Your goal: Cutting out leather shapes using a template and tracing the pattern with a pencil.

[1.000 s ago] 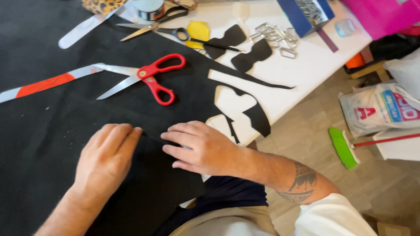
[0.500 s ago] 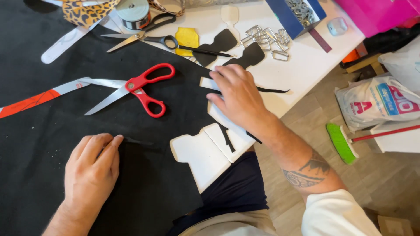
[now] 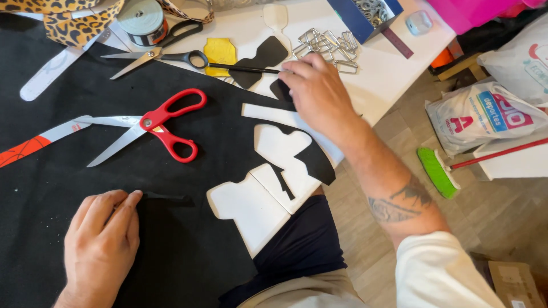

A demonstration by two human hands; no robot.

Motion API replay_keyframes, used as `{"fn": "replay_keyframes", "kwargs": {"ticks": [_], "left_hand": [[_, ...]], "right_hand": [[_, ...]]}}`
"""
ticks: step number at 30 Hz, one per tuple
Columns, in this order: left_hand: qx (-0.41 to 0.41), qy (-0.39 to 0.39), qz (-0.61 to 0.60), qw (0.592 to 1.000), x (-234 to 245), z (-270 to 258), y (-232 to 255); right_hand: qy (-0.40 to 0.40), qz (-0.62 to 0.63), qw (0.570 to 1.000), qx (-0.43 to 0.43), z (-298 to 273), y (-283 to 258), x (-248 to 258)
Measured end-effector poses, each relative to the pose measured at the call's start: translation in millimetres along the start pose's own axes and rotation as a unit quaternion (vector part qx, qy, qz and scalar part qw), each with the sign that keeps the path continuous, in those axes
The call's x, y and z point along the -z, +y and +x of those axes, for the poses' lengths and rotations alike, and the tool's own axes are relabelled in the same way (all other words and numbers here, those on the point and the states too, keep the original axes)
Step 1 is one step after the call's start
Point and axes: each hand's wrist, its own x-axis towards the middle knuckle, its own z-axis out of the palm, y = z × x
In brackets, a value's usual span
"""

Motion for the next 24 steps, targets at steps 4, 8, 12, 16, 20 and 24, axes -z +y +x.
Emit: {"fn": "replay_keyframes", "kwargs": {"ticks": [4, 8, 12, 16, 20, 24], "left_hand": [[0.006, -0.008, 0.019, 1.000, -3.1, 2.4, 1.5], [0.013, -0.022, 0.038, 0.999, -0.2, 1.5, 2.7], [0.011, -0.012, 0.031, 0.999, -1.4, -0.5, 2.5], [-0.001, -0.003, 0.017, 1.000, -1.5, 3.4, 3.2], [0.002, -0.009, 0.003, 1.000, 1.4, 2.7, 2.0], [-0.007, 0.028, 0.000, 1.000, 0.7, 2.5, 2.5]], "right_hand": [[-0.031, 0.022, 0.999, 0.009, 0.5, 19.0, 3.0], [-0.002, 0.032, 0.999, 0.018, -1.2, 17.5, -0.7], [-0.002, 0.048, 0.999, 0.004, -2.3, 18.7, -3.9], [0.035, 0.024, 0.999, 0.027, -2.3, 33.0, -13.6], [0.137, 0.060, 0.988, 0.048, -2.7, 33.3, 10.9], [0.216, 0.065, 0.973, 0.057, -4.5, 47.3, 29.9]]}}
